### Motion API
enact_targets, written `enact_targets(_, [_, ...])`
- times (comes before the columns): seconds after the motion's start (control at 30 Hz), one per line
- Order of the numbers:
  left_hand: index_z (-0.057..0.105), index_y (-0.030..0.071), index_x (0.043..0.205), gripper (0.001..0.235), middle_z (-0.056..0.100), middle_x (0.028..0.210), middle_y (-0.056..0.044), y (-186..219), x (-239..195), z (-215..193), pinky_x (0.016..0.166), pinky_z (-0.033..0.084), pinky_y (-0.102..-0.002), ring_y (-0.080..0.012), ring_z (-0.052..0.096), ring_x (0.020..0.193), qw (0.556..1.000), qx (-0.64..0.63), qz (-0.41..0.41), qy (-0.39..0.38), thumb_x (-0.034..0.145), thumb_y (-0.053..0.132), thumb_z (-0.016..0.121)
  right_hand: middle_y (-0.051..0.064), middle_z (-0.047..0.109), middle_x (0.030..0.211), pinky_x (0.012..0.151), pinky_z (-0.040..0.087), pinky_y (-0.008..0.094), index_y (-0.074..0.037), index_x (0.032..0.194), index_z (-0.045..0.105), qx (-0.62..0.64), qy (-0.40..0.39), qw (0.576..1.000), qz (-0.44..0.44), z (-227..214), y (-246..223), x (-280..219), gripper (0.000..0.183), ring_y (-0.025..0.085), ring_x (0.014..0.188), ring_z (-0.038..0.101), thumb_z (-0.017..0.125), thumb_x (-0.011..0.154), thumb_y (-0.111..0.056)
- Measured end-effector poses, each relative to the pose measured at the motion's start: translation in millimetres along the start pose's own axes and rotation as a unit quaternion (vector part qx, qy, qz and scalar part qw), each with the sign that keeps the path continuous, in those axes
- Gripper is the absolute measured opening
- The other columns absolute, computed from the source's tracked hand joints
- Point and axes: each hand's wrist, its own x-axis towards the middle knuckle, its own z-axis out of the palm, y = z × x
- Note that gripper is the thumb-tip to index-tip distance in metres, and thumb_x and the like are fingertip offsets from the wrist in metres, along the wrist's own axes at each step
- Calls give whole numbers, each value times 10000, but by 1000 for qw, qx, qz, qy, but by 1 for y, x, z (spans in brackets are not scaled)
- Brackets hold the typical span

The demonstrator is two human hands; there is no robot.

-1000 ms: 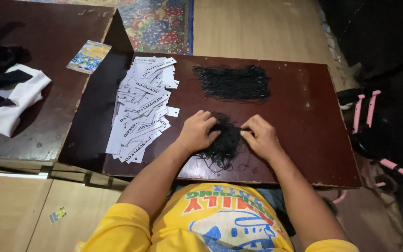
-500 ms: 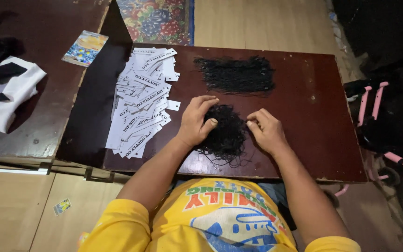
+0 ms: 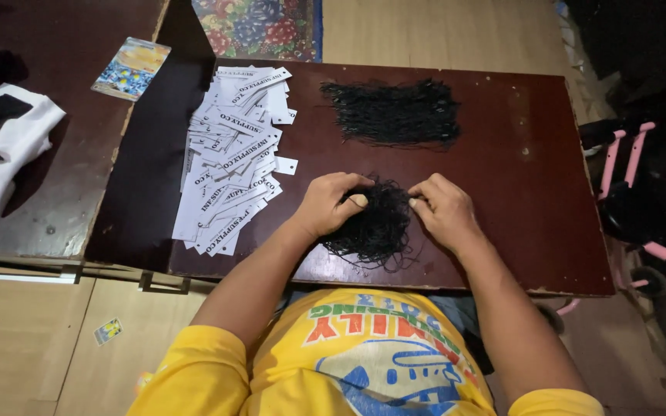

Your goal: The person sits at a table and repeatedly picks up small black fibrous pieces from a pile, separates them by hand, and places them into a second pile. The task involves continuous manual sorting of the material without using tools.

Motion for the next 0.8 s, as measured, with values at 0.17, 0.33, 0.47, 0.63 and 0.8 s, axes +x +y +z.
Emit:
enact_targets(0.17, [718, 192, 1221, 419, 743, 1031, -146, 20, 5, -16, 923, 545, -453, -383, 705, 1030, 992, -106, -69, -17, 995, 448, 475, 44, 617, 875, 756, 561, 431, -153, 1016, 706, 1, -15, 1000, -8, 2, 7, -3, 140, 307, 835, 693, 747, 884, -129])
enact_targets(0.33, [741, 174, 1235, 450, 758, 1107, -155, 5, 19, -10, 968, 545, -436, -323, 714, 1079, 966, -199, -163, 4, 964, 457, 520, 38, 610, 900, 773, 569, 436, -168, 1061, 695, -25, -27, 999, 1, 2, 6, 2, 166, 304, 865, 699, 730, 901, -141])
enact_targets(0.47, [779, 292, 1133, 336, 767, 1071, -62, -22, 45, 5, 957, 582, -373, -256, 731, 1065, 943, -163, -291, 12, 870, 469, 666, 43, 602, 915, 748, 574, 460, -158, 1057, 666, -54, -48, 997, 15, 2, 5, 7, 157, 324, 846, 703, 718, 911, -133])
enact_targets(0.63, [748, 248, 1148, 341, 760, 998, -49, -21, 64, 9, 935, 563, -429, -310, 717, 1031, 988, -8, -154, -13, 819, 233, 662, -8, 584, 902, 725, 594, 391, -188, 1067, 661, -130, -82, 988, 17, 1, 3, 21, 154, 258, 821, 719, 720, 927, -213])
enact_targets(0.8, [735, 170, 1159, 292, 741, 987, -93, -23, 63, 41, 917, 560, -429, -335, 709, 1015, 995, -6, -42, 96, 903, 87, 624, 36, 589, 809, 676, 570, 462, -157, 993, 646, -86, -99, 991, 35, 3, -2, 38, 92, 333, 755, 708, 710, 935, -188])
